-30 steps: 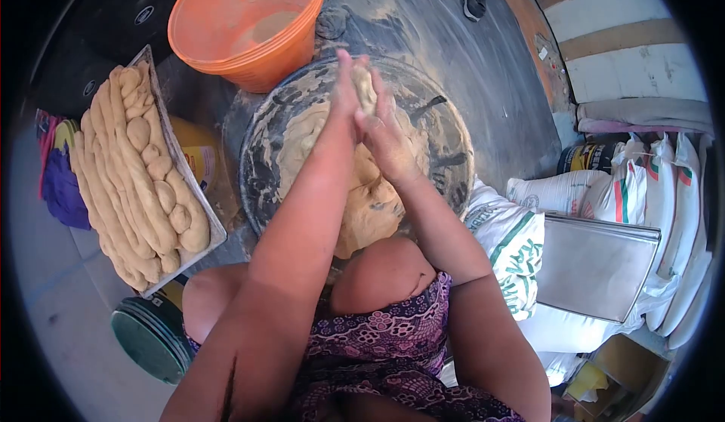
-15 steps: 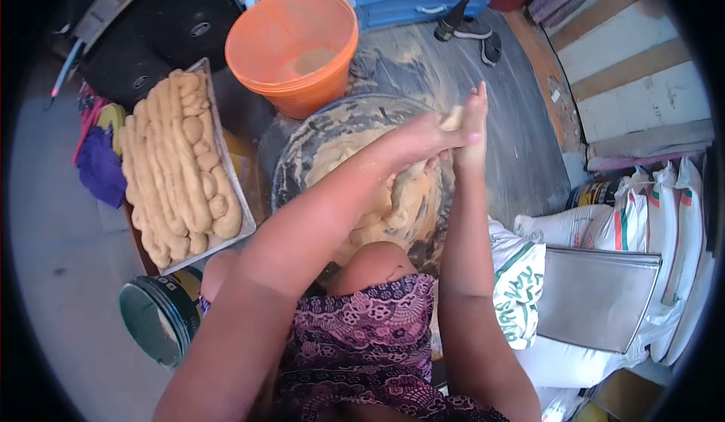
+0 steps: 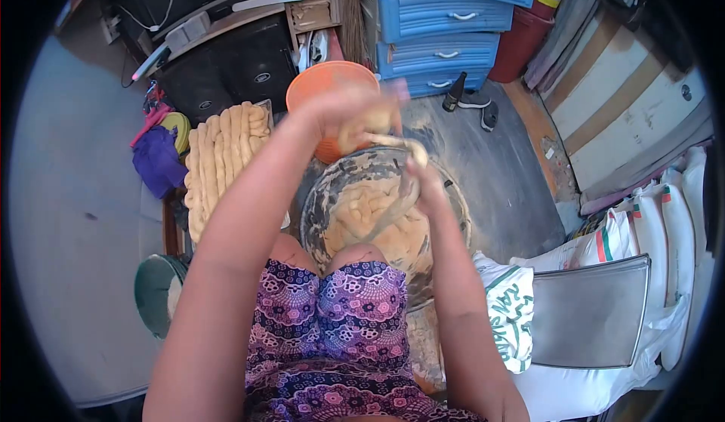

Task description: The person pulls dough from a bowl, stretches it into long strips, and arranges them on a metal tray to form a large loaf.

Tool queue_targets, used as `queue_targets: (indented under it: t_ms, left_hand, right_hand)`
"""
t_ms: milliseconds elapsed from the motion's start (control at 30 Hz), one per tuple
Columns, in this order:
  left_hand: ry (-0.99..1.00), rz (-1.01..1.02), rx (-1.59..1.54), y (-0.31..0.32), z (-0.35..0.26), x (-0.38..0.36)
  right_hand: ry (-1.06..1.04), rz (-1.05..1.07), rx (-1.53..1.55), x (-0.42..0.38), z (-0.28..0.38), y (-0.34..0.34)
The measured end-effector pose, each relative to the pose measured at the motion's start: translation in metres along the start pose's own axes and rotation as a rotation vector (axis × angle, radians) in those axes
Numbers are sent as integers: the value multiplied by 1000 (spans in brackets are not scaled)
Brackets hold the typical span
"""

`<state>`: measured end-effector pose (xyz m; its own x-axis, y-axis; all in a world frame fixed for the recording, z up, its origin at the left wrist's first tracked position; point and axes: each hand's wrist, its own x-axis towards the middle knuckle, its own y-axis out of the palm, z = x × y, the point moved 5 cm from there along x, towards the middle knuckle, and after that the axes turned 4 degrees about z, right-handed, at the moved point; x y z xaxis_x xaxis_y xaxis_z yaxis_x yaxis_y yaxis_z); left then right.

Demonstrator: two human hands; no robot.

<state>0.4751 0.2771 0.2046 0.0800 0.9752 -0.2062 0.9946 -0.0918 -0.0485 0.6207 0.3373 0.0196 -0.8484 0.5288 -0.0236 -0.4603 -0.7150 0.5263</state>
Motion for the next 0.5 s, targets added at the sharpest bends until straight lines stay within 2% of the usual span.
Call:
queue_targets:
  t_ms: [67, 100, 133, 167, 200, 233, 267, 300, 333, 367, 400, 433, 467, 500]
  left_hand:
    - [-206, 232, 680, 46, 11, -14]
    - [-204, 228, 679, 54, 6, -14]
    - [-81, 270, 582, 64, -7, -12]
    - [41, 308, 481, 75, -23, -13]
    - [125, 265, 317, 84, -57, -24]
    - [215, 99, 204, 89, -79, -30]
    - [182, -46, 331, 88, -98, -19]
    - [238, -208, 275, 92, -122, -25]
    - [390, -273, 233, 96, -147, -30]
    - [433, -350, 202, 97, -162, -30]
    - [521, -487, 397, 92, -180, -31]
    - [519, -375, 79, 97, -201, -47]
    - [515, -262, -234, 102, -221, -66]
    - [614, -175, -371, 82, -240, -63]
  right_hand:
    - [-44, 84, -53, -10, 87, 56]
    - [-81, 135, -74, -16, 117, 77]
    - [-115, 186, -96, -25, 141, 95]
    - [-234, 113, -185, -40, 166, 110]
    - [-354, 44, -272, -51, 184, 122]
    - [-402, -12, -268, -54, 193, 123]
    - [-513, -10, -297, -65, 201, 120]
    - [-494, -43, -232, -63, 199, 123]
    - [-471, -77, -169, -63, 196, 123]
    - [-540, -213, -376, -62, 190, 125]
    - [-605, -351, -582, -61, 179, 125]
    - [-711, -495, -811, -64, 166, 120]
    - [-754, -523, -919, -64, 147, 112]
    - [-801, -546, -1022, -67, 122, 93]
